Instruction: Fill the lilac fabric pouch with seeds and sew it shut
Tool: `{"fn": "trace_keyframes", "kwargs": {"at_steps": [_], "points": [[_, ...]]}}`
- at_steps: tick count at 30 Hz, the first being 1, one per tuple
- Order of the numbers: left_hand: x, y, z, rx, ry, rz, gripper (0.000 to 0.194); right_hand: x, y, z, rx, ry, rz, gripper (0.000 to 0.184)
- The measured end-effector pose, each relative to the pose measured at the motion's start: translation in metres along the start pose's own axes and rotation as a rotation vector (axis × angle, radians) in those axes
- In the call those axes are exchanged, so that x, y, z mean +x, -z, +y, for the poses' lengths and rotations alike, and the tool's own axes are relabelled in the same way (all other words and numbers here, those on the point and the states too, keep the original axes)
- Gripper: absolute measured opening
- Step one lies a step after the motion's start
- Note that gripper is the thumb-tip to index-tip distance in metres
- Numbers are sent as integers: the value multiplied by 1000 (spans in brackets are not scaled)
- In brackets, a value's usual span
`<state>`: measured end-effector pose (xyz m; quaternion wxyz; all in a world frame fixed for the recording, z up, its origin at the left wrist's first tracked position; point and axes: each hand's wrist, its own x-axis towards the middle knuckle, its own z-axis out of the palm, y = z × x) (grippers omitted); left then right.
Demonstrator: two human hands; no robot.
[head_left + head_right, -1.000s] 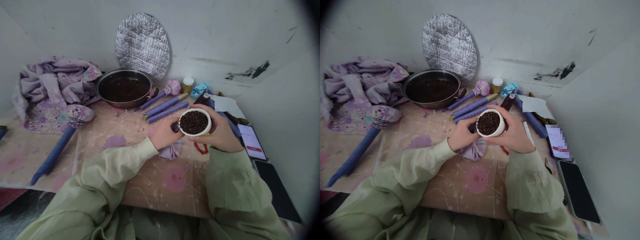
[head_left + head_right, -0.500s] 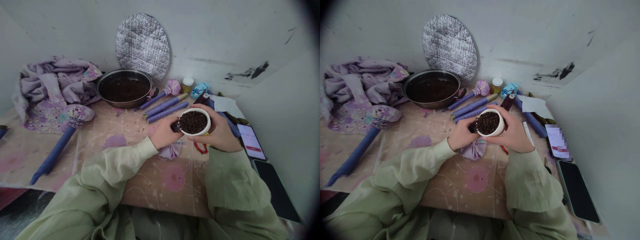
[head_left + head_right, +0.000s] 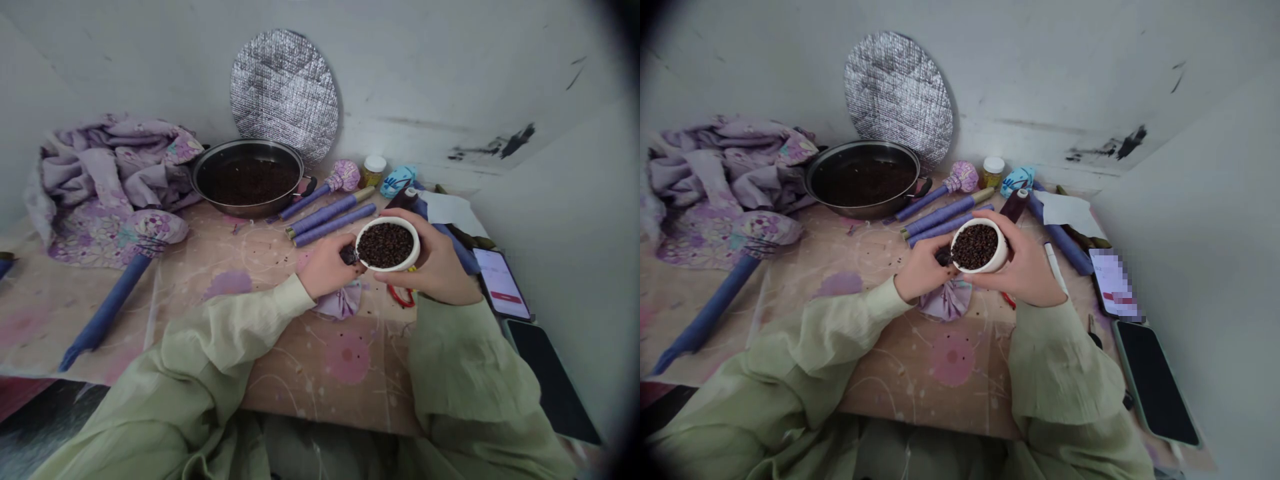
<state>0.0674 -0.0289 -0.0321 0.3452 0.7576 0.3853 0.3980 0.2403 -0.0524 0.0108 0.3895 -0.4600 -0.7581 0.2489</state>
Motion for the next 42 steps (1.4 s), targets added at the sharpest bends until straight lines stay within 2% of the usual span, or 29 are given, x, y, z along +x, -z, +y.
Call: {"fn": "trace_keyframes", "kwargs": {"at_steps": [12,16,19,25,29,34,40,42], "points": [[2,2,0,15,13,52,4,-5,-4,20,86,-55,45,74],[1,2,2,-17,8,17,4,-6,-9,45,102,-105,141,78],[-1,3,3,-4,11,8,4,-5,-15,69,90,-196,216,82],[-1,3,4,-23,-17,-18,7,-10,-28,110,-31,-357,264,77],[-2,4,4,-46,-50,-54,8,-14,-31,128,10,-365,276,75],[-3,4,4,-83,-90,-108,4,-13,-30,131,-14,-356,285,76],[-4,4,2,-112,-107,-102,5,-13,-23,124,-10,-373,198,80],[-4,3,1,-118,-120,-105,5,-15,-18,121,-61,-351,206,81]]}}
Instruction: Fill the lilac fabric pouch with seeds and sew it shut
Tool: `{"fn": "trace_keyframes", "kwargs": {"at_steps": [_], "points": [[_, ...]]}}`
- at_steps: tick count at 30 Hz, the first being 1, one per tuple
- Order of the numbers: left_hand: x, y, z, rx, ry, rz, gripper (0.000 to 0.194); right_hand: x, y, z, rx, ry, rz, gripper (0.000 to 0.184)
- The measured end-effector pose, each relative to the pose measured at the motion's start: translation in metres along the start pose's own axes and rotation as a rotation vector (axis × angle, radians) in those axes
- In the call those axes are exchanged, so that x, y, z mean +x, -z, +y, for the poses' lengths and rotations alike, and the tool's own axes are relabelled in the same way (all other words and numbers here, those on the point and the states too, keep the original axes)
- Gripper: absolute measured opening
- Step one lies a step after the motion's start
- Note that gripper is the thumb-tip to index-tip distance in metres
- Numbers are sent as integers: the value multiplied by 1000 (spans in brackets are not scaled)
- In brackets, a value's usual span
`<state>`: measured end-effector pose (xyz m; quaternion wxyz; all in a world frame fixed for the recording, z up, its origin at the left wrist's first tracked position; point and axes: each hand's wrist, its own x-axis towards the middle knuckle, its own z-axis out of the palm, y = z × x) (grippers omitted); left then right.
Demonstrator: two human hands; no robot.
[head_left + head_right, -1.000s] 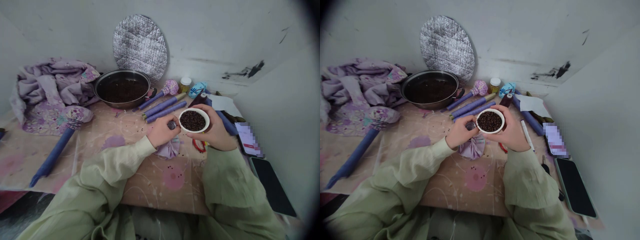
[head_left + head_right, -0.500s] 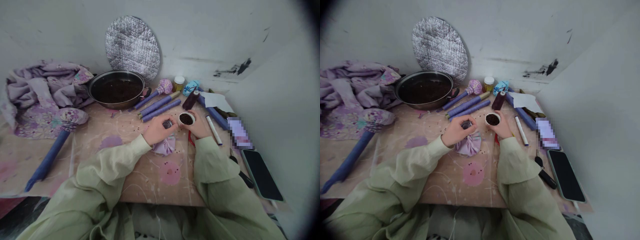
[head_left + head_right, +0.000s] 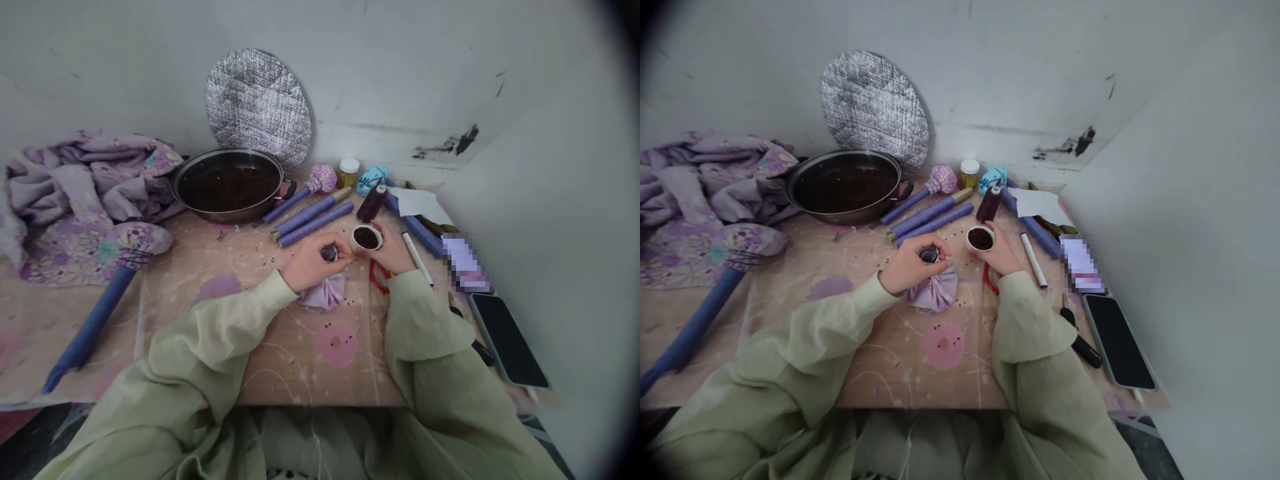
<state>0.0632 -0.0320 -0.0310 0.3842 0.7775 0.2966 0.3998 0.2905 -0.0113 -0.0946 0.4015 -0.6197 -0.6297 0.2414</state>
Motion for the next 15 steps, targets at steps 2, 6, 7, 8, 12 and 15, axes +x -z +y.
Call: {"fn": "trace_keyframes", "kwargs": {"at_steps": [2,6,7,8,12,15], "points": [[0,0,-1,-13,-21,5,6,-4,6,-5,-81,43,76,78],[0,-1,-3,-30,-44,33,8,-22,10,-23,-191,114,113,41],[-1,-2,-3,-31,-49,41,8,-27,9,-26,-203,121,73,32],[-1,-2,-4,-35,-54,51,9,-31,6,-29,-226,125,29,25],[-3,0,-6,-53,-79,64,11,-41,-6,-28,-431,108,-70,18],[-3,2,-7,-47,-101,48,9,-40,-13,-20,-581,61,-88,22]]}}
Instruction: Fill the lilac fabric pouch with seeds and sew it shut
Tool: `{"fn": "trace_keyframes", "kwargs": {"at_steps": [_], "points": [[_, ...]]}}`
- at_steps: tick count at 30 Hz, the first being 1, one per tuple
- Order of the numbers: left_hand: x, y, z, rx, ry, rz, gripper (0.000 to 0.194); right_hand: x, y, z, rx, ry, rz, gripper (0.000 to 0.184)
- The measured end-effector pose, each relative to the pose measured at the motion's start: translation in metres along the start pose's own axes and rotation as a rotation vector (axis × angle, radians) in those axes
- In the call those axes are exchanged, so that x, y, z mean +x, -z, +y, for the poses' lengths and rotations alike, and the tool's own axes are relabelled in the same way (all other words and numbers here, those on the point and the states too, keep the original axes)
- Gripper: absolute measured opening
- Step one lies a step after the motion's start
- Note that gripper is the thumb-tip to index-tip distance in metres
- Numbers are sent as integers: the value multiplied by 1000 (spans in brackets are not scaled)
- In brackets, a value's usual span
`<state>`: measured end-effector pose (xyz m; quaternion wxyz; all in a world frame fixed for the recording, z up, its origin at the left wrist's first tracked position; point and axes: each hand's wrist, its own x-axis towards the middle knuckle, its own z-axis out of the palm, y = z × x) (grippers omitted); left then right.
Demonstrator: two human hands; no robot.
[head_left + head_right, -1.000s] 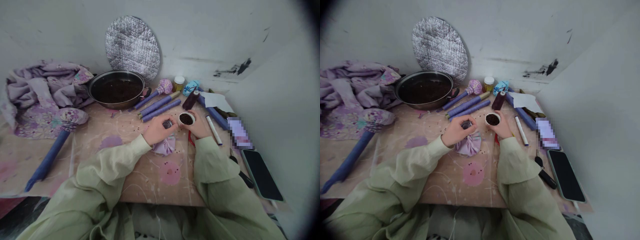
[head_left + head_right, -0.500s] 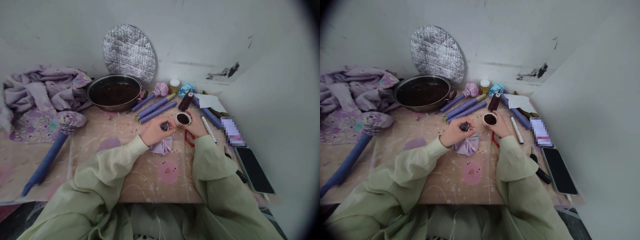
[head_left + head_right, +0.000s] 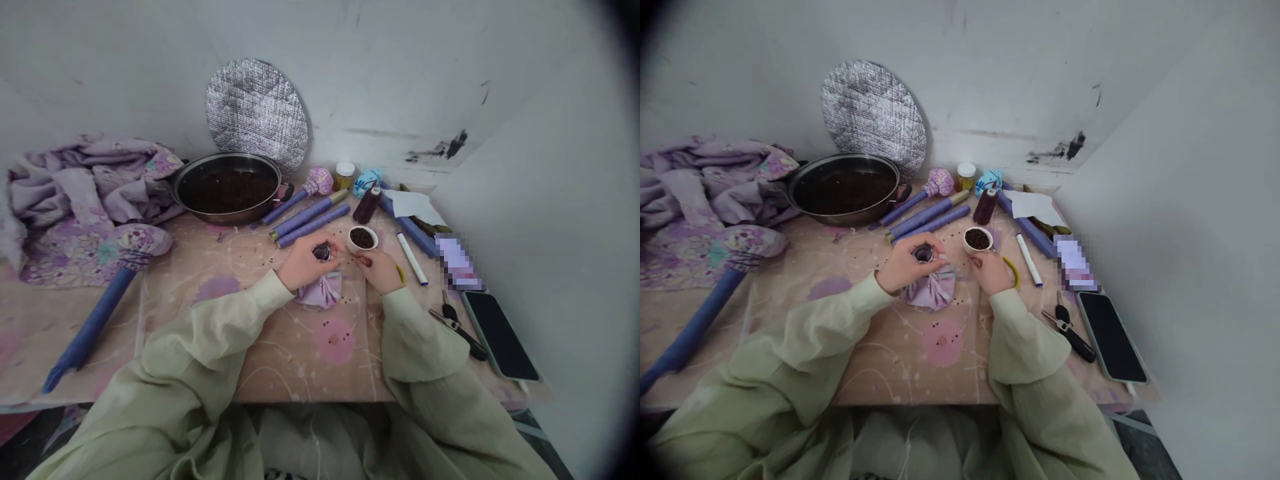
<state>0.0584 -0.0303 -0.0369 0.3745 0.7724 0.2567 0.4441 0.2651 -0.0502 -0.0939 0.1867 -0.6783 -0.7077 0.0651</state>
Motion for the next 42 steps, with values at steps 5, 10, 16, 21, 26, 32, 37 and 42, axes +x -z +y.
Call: {"fn": "trace_keyframes", "kwargs": {"at_steps": [5,10,16,21,26,32,37,42], "points": [[-3,4,2,3,-30,6,10,3,-8,0,-139,-104,-127,26],[-8,7,1,-2,-99,-26,18,3,-12,-4,-160,-128,-150,26],[-12,9,-3,45,-161,10,19,3,-11,-12,-201,-161,-163,26],[-16,11,-3,110,-213,53,43,0,-9,-15,-205,-144,-180,23],[-26,12,-14,40,-109,99,69,-4,13,-26,-114,-109,-123,22],[-44,-4,-45,-31,-19,92,63,-3,43,-69,577,164,81,22],[-55,-12,-62,93,-91,187,56,2,38,-88,589,261,3,20],[-59,-14,-67,133,-130,212,53,-3,47,-93,555,265,45,17]]}}
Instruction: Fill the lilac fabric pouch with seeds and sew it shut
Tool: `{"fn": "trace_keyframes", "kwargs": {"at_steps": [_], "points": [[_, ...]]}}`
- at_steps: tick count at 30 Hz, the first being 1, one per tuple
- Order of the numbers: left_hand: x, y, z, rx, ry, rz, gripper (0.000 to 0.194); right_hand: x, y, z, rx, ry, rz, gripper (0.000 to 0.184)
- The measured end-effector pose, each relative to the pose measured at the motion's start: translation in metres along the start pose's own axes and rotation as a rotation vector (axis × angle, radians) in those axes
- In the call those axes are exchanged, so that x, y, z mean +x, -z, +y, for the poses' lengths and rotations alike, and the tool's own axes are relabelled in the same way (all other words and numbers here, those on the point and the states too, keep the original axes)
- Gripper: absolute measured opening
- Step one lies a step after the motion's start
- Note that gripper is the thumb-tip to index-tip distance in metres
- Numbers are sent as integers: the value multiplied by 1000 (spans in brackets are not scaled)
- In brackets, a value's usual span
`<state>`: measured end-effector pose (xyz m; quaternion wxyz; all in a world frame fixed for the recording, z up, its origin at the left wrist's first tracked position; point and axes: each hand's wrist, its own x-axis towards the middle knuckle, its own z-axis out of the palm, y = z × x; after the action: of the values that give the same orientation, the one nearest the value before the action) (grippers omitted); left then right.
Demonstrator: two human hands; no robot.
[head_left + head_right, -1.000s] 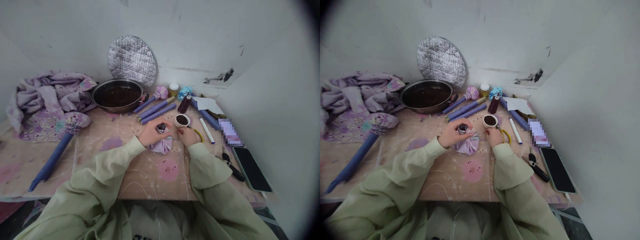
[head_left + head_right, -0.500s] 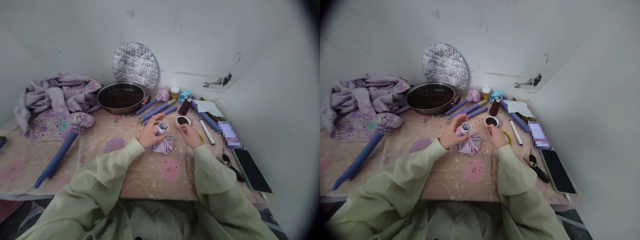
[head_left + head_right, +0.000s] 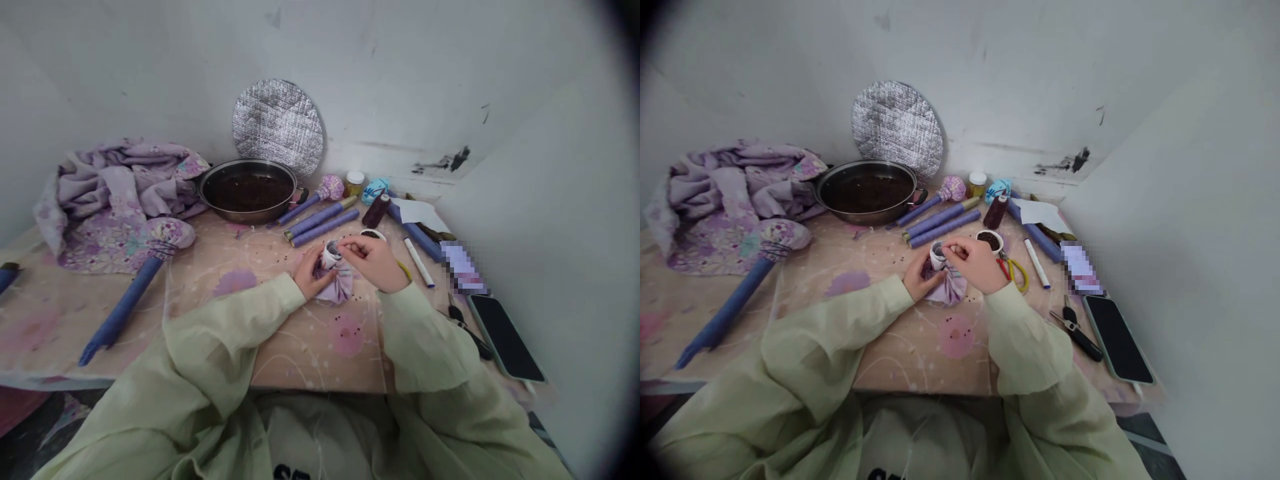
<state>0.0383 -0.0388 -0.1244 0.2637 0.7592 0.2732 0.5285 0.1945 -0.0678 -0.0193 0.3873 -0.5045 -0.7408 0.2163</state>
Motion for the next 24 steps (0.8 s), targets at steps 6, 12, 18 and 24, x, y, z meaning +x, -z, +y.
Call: {"fn": "trace_keyframes", "kwargs": {"at_steps": [6,12,18,24], "points": [[-2,1,1,36,-18,-9,51,-29,17,9,-65,-102,-135,16],[-3,0,0,41,-4,-8,52,-70,9,55,-318,-103,-256,15],[-2,0,1,60,-36,-7,50,-83,-4,70,-414,-136,-253,12],[-3,1,-2,73,-63,-9,50,-90,-8,77,-471,-70,-160,14]]}}
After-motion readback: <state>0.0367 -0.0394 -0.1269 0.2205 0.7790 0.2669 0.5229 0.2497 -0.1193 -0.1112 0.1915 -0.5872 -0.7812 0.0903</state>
